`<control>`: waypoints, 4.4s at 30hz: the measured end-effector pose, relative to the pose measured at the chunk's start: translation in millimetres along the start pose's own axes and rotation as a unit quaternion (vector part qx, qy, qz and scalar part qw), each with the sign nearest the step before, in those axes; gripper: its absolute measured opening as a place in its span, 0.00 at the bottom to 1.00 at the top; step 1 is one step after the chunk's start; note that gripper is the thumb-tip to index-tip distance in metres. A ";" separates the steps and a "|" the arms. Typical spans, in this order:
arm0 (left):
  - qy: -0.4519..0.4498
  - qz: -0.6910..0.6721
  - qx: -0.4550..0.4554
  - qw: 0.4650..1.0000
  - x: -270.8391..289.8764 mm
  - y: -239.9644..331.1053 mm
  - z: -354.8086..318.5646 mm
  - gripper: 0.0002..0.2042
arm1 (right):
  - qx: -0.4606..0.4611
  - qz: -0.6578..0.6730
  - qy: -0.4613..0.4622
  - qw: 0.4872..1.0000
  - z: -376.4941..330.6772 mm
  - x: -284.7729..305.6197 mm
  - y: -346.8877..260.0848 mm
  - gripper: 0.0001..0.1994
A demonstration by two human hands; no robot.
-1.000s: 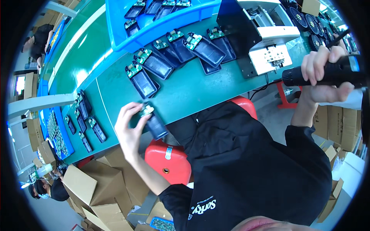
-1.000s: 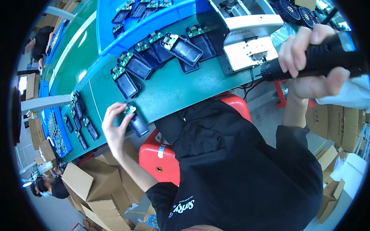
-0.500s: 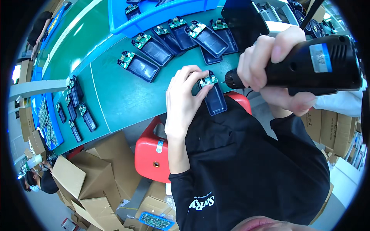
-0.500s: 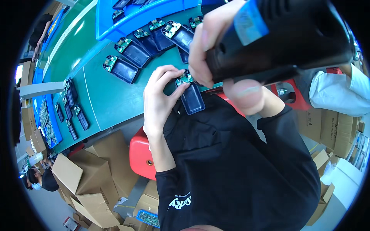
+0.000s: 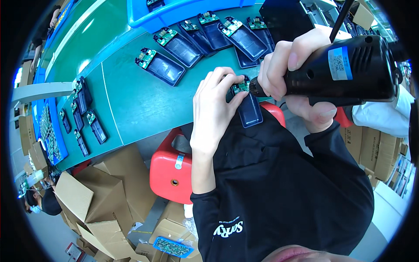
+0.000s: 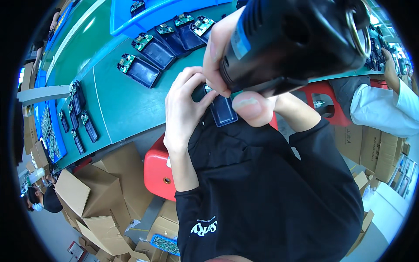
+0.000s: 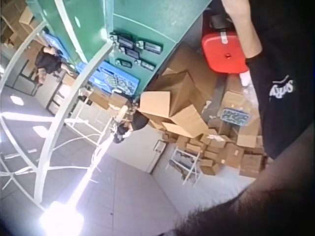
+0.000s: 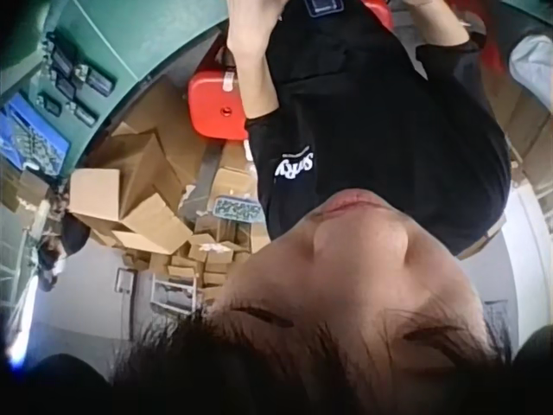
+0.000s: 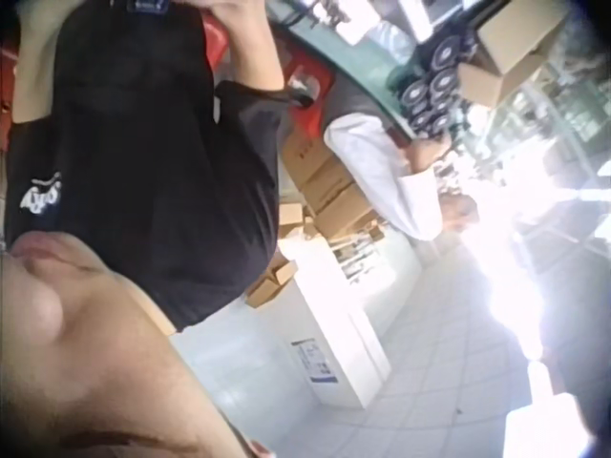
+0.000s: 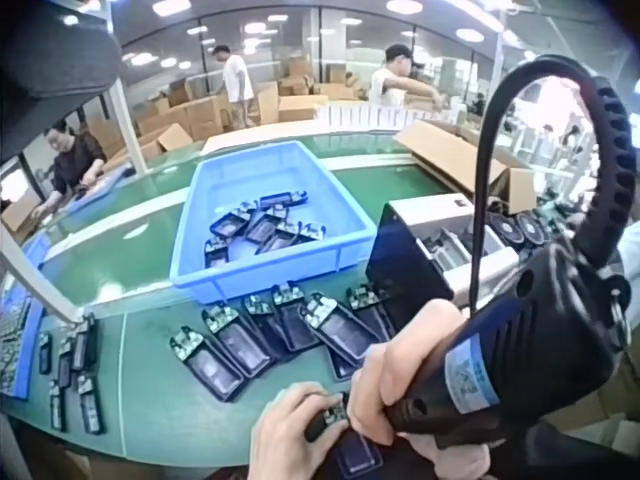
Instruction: The person secures circuit boards into plastic housings using a power screwdriver, repeating the process several times. They then gather the completed assemblies, place them into a plastic bag, and set the bag into a cardboard box.
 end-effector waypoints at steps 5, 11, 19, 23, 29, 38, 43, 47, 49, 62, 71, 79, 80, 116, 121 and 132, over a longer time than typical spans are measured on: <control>0.000 0.003 0.003 1.000 2.3 0.5 -1.3 0.15 | 0.006 -0.003 -0.048 0.999 0.6 4.8 3.8 0.37; 0.001 -0.041 0.006 0.999 0.6 1.3 -0.8 0.14 | -0.014 -0.010 -0.041 0.999 -1.9 4.3 6.1 0.37; -0.006 -0.071 0.005 0.997 2.5 1.5 1.7 0.14 | -0.031 -0.016 -0.035 0.999 -1.6 0.5 6.2 0.37; -0.007 -0.078 -0.006 0.997 3.7 -0.6 1.5 0.14 | -0.024 -0.009 -0.036 0.999 1.0 -7.7 9.7 0.36; -0.007 -0.069 -0.017 0.997 3.3 -2.4 -2.1 0.15 | -0.032 0.025 0.056 0.998 -1.9 -16.4 10.7 0.36; 0.097 0.037 0.051 0.993 56.4 -20.3 -56.7 0.15 | 0.060 0.129 -0.016 0.990 -9.3 31.4 -20.8 0.37; 0.212 0.150 0.177 0.949 125.6 -72.8 -53.4 0.13 | 0.046 0.035 0.042 0.997 -32.1 57.5 -33.5 0.36; 0.209 0.221 0.103 0.947 134.9 -109.8 -8.1 0.13 | 0.030 0.022 0.086 0.996 -36.0 49.9 -28.6 0.36; 0.212 0.217 0.064 0.951 136.4 -114.6 2.4 0.12 | 0.022 0.015 0.108 0.994 -38.6 48.6 -31.0 0.35; 0.174 0.463 0.088 0.865 253.3 -139.2 -88.5 0.13 | 0.000 -0.107 0.306 0.946 -50.8 63.3 -75.7 0.31; 0.138 0.330 0.144 0.923 256.9 -140.4 -91.9 0.14 | 0.127 -0.070 0.149 0.978 -36.1 80.7 -106.3 0.32; 0.064 0.199 0.173 0.962 204.0 -94.3 -80.4 0.16 | 0.082 -0.125 0.094 0.984 -41.7 100.3 -110.0 0.33; 0.060 0.193 0.170 0.964 195.1 -90.0 -76.7 0.16 | 0.078 -0.135 0.107 0.982 -43.5 100.1 -109.3 0.33; -0.025 -0.092 -0.013 0.995 -4.7 0.9 8.7 0.14 | 0.026 0.012 -0.006 1.000 -9.8 18.2 -28.7 0.37; -0.016 -0.082 -0.009 0.996 -4.5 0.5 7.7 0.14 | 0.017 -0.026 -0.007 0.999 -8.8 12.3 -20.1 0.39; -0.026 -0.101 -0.012 0.994 -1.3 3.1 7.3 0.14 | 0.032 -0.003 -0.018 0.999 -4.1 6.0 -5.9 0.39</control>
Point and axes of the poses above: each hand's wrist, its own z-axis towards the middle knuckle, its own x-axis out of the back of the hand, y = z × x, the point moved 1 cm from there along z, towards the middle knuckle, and after that the axes turned 1 degree about -x, right-handed, at the moved point
